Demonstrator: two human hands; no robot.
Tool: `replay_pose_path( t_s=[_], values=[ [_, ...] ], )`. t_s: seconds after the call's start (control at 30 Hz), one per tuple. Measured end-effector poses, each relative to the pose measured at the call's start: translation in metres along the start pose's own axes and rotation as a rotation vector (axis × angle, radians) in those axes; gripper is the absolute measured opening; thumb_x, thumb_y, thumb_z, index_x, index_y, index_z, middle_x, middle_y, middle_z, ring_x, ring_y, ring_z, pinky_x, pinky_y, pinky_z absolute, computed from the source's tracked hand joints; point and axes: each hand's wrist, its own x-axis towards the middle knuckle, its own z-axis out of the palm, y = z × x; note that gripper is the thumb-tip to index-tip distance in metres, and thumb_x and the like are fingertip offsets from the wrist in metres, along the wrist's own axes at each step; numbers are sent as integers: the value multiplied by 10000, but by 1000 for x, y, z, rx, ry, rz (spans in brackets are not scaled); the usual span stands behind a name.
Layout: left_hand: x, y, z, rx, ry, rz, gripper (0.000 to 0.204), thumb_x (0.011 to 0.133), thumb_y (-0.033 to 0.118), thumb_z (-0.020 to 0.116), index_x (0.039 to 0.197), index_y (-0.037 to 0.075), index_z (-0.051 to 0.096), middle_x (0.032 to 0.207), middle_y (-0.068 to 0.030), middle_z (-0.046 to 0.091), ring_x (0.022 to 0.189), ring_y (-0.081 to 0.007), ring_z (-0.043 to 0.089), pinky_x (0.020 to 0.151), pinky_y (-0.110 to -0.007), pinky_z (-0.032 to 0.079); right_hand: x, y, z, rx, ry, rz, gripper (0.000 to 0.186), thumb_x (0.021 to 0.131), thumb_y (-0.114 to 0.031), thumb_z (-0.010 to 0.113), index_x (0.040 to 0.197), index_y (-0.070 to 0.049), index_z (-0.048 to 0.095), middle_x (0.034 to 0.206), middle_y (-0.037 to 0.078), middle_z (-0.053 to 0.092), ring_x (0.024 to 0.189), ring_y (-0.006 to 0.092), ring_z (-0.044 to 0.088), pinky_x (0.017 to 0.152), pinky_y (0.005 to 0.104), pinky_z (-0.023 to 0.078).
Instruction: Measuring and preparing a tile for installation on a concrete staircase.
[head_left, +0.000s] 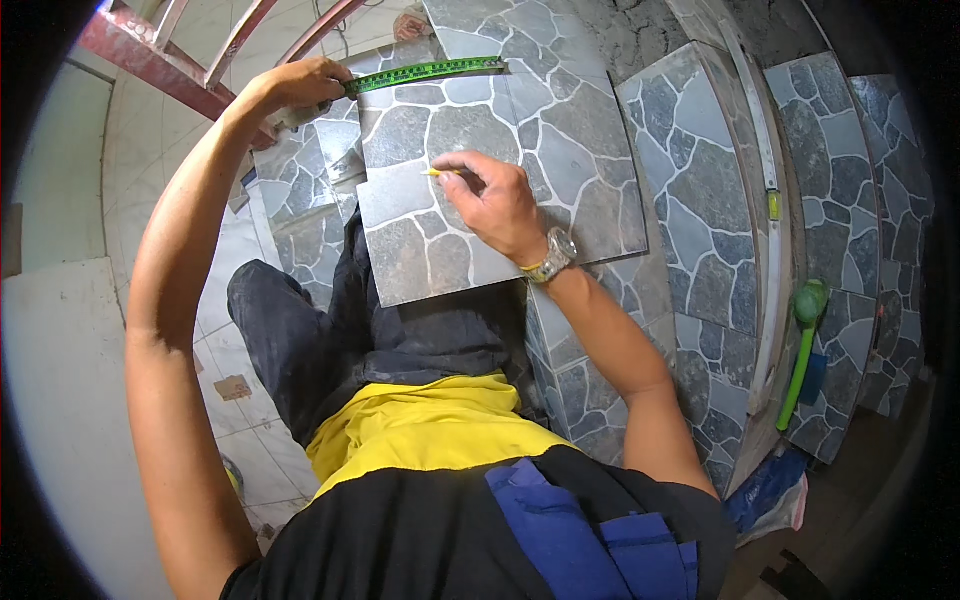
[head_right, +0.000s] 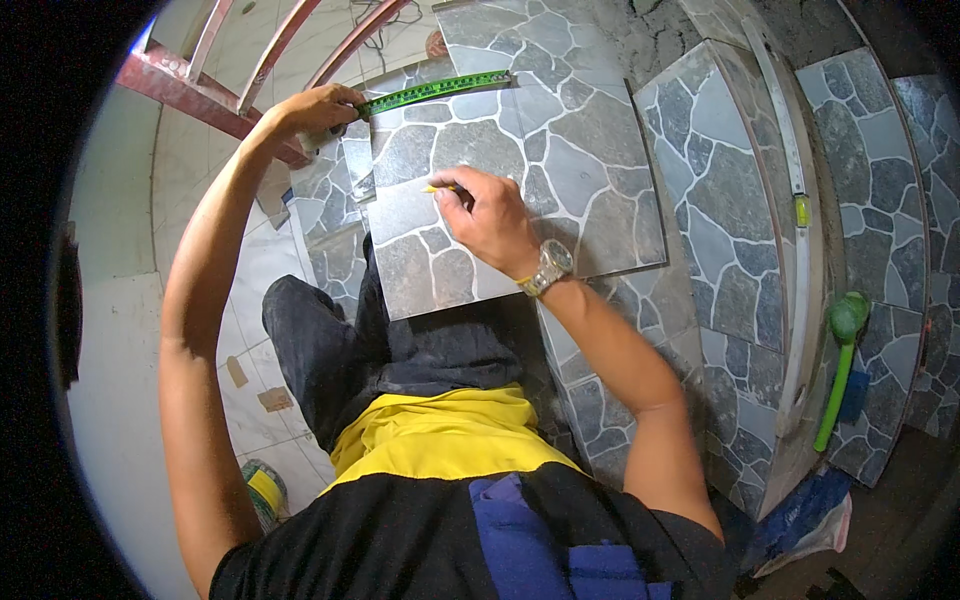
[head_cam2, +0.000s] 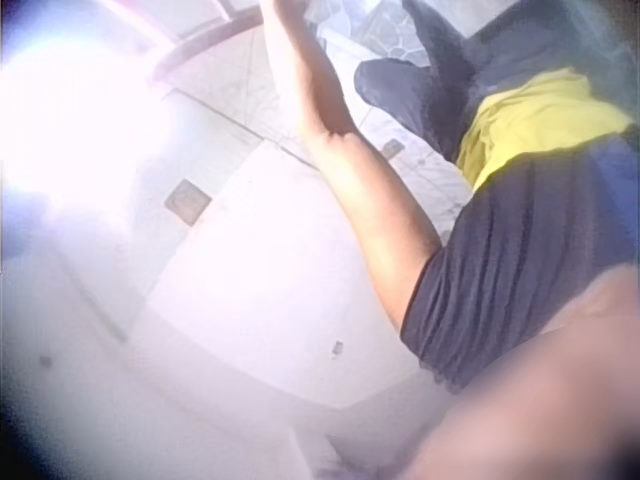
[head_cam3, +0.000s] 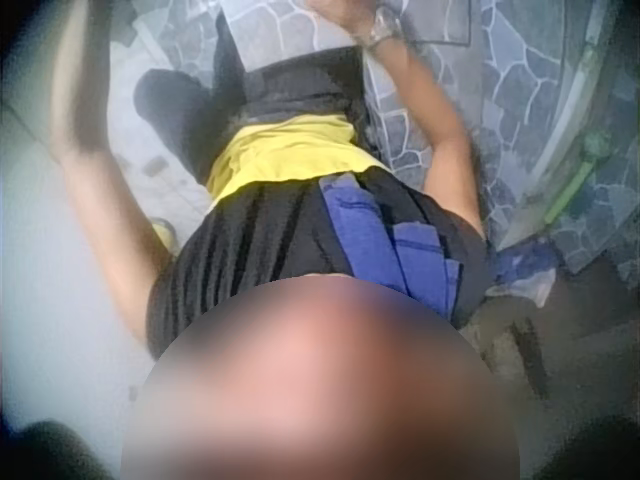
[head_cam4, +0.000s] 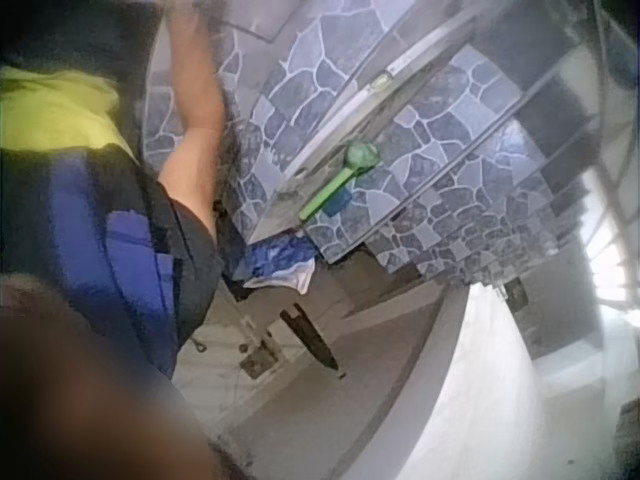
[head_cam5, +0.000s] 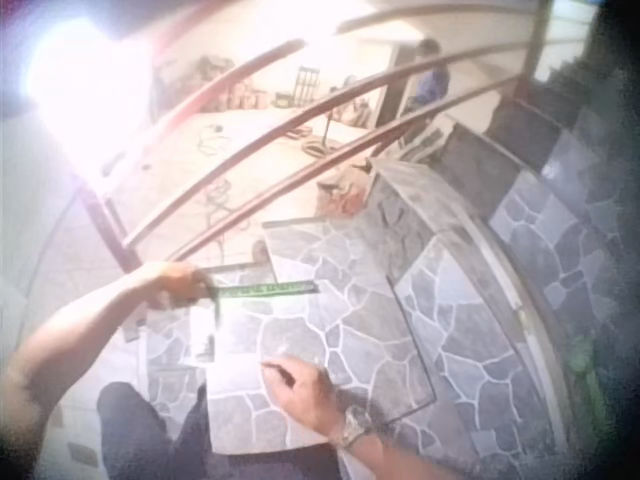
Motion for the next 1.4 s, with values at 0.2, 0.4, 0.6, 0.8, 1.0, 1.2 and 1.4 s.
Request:
replay_pose_path(
  t_s=[0.2,0.4,0.6,0.8,1.0,1.2,1.4],
  values=[
    [-2,11,-6,34,-40,4,352,935,178,544,1229,64,699,1021,-131,745,856,-208,704,807,-361,554,25,-2,19,47,28,-121,168,934,-103,681,1066,-14,734,895,88,750,718,125,646,674,292,522],
    [2,7,-3,21,-58,2,350,935,185,554,1229,57,695,1069,-150,738,886,-210,695,829,-370,544,28,9,27,67,12,-133,160,928,-102,681,1057,-21,731,874,108,731,701,162,641,672,309,518],
    [0,12,-7,56,-42,17,354,939,182,559,1239,46,688,1028,-150,745,844,-206,696,792,-368,553,35,16,21,36,-9,-134,159,946,-91,659,1073,-25,728,832,82,720,694,132,639,664,300,520],
    [4,2,-1,61,6,75,352,927,195,565,1219,56,705,928,-160,741,766,-221,679,703,-373,536,78,39,19,57,94,17,167,930,-97,652,1049,-26,744,832,134,739,729,168,703,670,319,544],
    [7,-9,2,155,-36,94,358,889,195,564,1191,76,716,956,-178,744,798,-276,684,756,-420,530,128,38,44,-48,80,-268,161,914,-93,656,1014,-14,754,944,156,748,809,264,727,753,349,563],
    [10,-19,10,188,56,156,299,874,200,569,1081,45,718,899,-185,717,772,-296,662,745,-432,520,147,44,61,-147,76,-363,164,898,-118,671,996,-15,753,912,158,739,800,296,718,752,373,558],
    [16,-28,13,97,-10,129,292,865,171,549,1060,61,738,819,-139,702,720,-253,652,698,-419,511,148,44,65,-145,74,-348,155,900,-122,687,994,-20,756,886,150,735,770,269,714,722,360,552]
  ],
)
